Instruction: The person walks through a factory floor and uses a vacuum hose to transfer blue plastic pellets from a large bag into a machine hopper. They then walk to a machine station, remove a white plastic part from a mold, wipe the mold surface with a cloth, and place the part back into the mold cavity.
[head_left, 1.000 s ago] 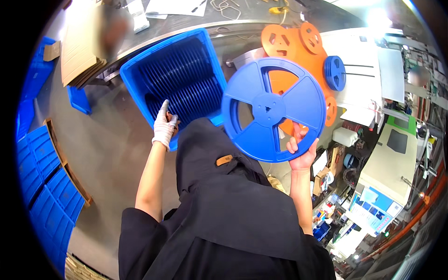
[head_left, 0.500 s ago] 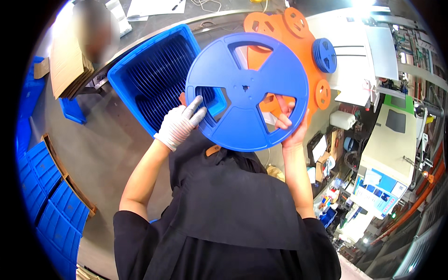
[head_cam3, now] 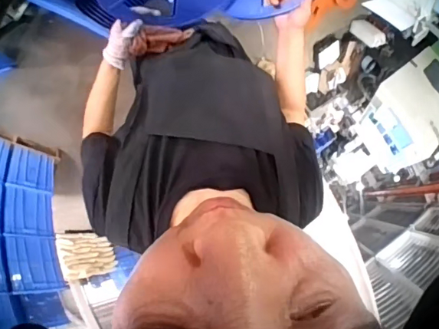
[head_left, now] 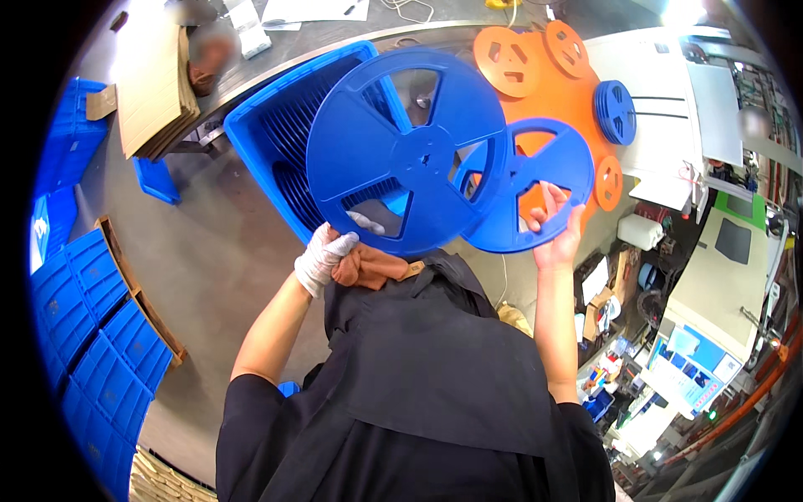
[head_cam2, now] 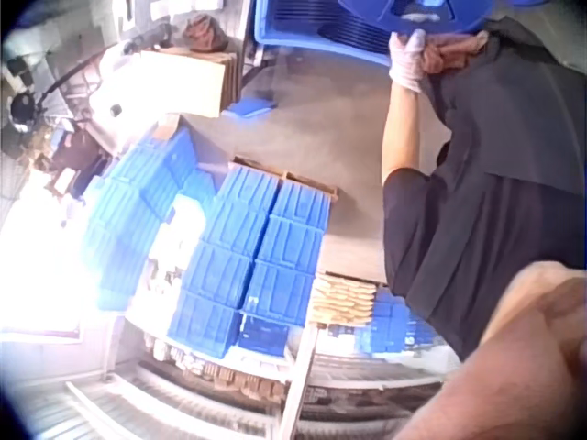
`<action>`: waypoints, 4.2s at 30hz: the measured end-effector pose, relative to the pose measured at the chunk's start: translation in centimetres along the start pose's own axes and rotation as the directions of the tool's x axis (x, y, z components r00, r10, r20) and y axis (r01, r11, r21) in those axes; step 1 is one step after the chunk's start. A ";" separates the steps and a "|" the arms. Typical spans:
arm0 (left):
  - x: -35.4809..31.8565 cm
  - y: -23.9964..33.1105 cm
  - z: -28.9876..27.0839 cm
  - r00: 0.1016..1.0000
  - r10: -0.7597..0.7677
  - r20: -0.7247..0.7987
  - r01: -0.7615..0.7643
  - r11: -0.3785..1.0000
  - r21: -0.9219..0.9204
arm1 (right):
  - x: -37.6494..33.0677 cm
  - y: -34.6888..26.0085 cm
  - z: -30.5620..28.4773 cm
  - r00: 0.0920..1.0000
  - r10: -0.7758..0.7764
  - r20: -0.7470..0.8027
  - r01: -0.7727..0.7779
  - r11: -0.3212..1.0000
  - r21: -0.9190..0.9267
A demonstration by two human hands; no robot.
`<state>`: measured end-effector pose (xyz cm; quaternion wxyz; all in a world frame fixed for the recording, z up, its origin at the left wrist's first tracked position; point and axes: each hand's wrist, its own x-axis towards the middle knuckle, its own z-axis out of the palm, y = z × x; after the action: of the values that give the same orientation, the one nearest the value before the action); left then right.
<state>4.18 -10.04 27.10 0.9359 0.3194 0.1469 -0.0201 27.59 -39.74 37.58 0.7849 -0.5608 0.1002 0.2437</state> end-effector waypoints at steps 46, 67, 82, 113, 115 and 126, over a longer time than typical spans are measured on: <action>3.8 -7.7 -26.1 0.446 0.127 -0.886 0.513 0.775 0.369 | -0.1 3.8 0.0 0.977 0.169 -0.130 -0.153 0.980 0.128; 5.8 2.0 2.0 0.842 0.305 0.445 -0.248 -0.513 0.821 | -0.2 1.4 0.2 0.868 0.086 0.489 -0.316 0.855 0.411; 1.8 -2.7 -0.2 0.981 -0.191 0.044 0.191 0.982 0.001 | 0.7 1.1 0.8 0.925 0.096 0.368 -0.254 0.877 0.409; -0.7 -2.1 -9.5 0.241 0.024 -0.970 0.113 0.992 0.053 | -0.6 9.4 -3.2 0.936 0.333 -0.112 -0.329 0.943 0.058; 0.5 -1.8 -10.1 0.226 0.057 -0.972 0.069 0.995 0.075 | -0.9 9.3 -3.2 0.936 0.328 -0.131 -0.324 0.945 0.048; 2.9 -11.1 -29.0 0.432 0.074 -0.899 0.277 0.938 0.210 | -2.5 9.3 -4.7 0.935 0.327 -0.139 -0.330 0.944 0.003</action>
<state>-2.13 -1.15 -2.14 0.6449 0.4218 0.6334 0.0707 21.35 -42.41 29.29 0.7186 -0.5596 0.2440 0.3332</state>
